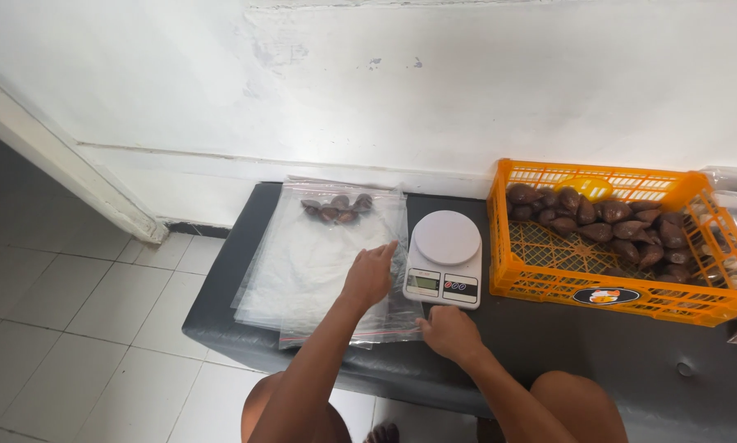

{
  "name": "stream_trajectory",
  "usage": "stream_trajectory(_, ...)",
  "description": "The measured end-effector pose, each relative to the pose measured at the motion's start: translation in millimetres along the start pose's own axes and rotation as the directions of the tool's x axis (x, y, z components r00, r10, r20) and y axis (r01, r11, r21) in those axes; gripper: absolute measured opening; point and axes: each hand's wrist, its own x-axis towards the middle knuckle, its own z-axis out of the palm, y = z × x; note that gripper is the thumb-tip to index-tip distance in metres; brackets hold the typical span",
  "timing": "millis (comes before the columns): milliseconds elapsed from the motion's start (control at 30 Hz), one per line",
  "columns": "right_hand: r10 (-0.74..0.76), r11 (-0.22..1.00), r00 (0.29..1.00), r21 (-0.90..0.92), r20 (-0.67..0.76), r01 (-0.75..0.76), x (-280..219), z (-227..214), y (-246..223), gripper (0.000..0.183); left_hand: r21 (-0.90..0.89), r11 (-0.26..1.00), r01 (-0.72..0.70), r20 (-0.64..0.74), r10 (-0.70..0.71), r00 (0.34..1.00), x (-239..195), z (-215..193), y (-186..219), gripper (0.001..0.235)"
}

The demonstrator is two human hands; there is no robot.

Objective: The person weighs dark brown fruits on a digital scale, places them into clear plastic bags, and seals the bags. The process is repeated for multiple bags, which are then stacked on the table.

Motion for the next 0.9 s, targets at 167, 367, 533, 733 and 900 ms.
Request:
stream_trajectory(167,-0.013,0.998,0.995,-0.054,0.103,0.019,0.2,-4.5,-6.2,0.032,0.23,0.973,-0.009,0.194,-0.037,0.98,86.7,-1.5,-3.4,0.066)
stream_trajectory(367,-0.055,0.99,0.983,-0.12,0.176,0.076,9.2,-9.8,-7.0,0.027,0.379,0.917,-0.129,0.409,-0.041,0.912,129.2,14.6,-22.8,0.034)
stream_trajectory(533,-0.066,0.982,0.967,-0.155,0.245,0.106,8.6,-17.7,-11.7,0.025,0.305,0.939,-0.155,0.374,0.032,0.927,139.0,20.8,-34.2,0.018)
stream_trajectory(733,-0.027,0.981,0.958,-0.175,0.284,0.079,6.4,-21.0,-12.6,0.019,0.274,0.955,-0.114,0.262,0.04,0.964,133.6,33.7,-31.3,0.023)
stream_trajectory(900,-0.086,0.979,0.987,-0.172,0.136,0.109,3.6,-14.5,-9.3,0.032,0.202,0.973,-0.114,0.006,0.115,0.993,87.6,16.6,-7.9,0.038)
